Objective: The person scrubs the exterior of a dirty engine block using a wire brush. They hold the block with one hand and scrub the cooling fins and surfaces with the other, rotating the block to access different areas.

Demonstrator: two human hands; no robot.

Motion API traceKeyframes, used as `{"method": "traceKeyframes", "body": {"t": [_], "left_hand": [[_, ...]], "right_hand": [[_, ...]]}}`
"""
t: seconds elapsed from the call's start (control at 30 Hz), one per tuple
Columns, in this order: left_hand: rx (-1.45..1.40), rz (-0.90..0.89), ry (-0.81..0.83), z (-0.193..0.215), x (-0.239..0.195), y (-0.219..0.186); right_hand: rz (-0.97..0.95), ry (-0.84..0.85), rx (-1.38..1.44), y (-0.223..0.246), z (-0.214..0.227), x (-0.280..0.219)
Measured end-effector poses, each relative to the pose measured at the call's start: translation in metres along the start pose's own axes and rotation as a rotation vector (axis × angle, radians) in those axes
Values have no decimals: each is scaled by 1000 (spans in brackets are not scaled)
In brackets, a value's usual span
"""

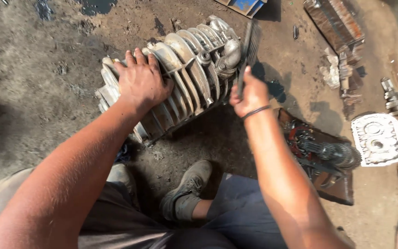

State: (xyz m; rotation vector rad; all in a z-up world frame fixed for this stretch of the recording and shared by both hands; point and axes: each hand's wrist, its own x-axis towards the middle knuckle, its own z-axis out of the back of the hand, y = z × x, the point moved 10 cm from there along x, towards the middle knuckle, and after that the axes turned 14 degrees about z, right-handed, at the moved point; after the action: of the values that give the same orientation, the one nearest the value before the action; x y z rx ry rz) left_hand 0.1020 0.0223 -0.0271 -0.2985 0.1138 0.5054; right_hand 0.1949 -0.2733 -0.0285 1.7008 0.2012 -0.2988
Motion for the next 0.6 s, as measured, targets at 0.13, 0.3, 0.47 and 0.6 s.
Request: {"method": "traceKeyframes", "body": {"t": [0.13,0.3,0.47,0.6], "left_hand": [[27,15,10,-5,2,1],[17,18,31,-5,3,2],[-11,3,11,-1,1,1],[23,17,29,-8,3,3]], "right_hand": [[77,-114,-7,-64,-13,-96],[-58,-92,66,-79,-4,-88],[8,43,-119,2,3,12],[61,-78,-51,-34,-3,-48]]}}
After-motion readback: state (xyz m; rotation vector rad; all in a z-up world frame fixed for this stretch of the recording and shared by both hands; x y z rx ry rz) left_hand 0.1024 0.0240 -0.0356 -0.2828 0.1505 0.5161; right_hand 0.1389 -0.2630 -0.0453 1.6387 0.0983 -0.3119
